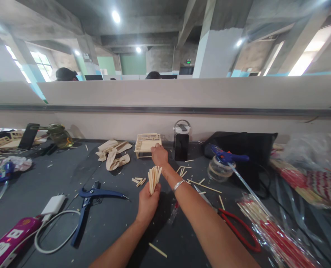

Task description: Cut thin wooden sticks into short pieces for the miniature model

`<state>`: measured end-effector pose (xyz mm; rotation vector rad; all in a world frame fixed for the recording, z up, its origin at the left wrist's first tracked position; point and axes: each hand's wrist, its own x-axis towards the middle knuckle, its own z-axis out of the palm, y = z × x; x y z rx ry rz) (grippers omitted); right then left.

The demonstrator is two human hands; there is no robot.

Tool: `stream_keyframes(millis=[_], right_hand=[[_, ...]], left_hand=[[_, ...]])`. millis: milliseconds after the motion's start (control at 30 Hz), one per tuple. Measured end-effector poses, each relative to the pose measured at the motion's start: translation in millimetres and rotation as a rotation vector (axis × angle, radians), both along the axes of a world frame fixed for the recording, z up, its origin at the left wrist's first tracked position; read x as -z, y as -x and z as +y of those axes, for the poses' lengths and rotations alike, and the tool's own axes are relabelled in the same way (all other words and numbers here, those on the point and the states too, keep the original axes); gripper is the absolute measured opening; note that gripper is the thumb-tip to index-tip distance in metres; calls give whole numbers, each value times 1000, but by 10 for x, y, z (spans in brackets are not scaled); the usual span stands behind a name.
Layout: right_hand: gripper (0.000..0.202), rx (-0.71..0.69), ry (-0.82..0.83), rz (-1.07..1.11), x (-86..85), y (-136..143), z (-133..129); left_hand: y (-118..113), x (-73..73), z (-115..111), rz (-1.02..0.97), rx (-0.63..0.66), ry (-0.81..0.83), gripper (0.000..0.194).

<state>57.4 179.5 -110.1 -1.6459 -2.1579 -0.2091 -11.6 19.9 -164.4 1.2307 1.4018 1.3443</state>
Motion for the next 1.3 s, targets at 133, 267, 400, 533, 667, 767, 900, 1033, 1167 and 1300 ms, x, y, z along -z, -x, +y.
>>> stream_keyframes(millis=[133, 267, 400, 533, 667, 767, 900, 1033, 1167, 1300], right_hand=[[27, -3, 6, -14, -8, -3, -4], [25, -8, -2, -17, 3, 30, -50], [23, -38, -19, -12, 94, 114, -164], [23, -68, -8, -3, 214, 174, -248], [23, -69, 4, 4, 268, 178, -246], [25, -65, 1, 10, 271, 181, -225], [24, -47, -4, 15, 245, 188, -203], [25, 10, -11, 12, 177, 157, -155], [25, 55, -1, -10, 115, 89, -82], [25, 53, 2, -44, 65, 27, -37]], left_hand=[[-4, -10, -4, 12, 5, 6, 30], [-4, -22, -6, 34, 9, 2, 29], [-9, -70, -25, 26, 18, 20, 27], [-14, -95, -33, -3, 30, 37, 28], [-14, -78, -28, -19, 27, 16, 28], [-18, -71, -26, -15, 30, 18, 28], [-21, -73, -24, -21, 27, 17, 27], [-1, -52, -6, 30, 2, -56, 25], [22, -40, 16, 125, -24, -109, 26], [17, -66, 13, 147, -50, -130, 31]])
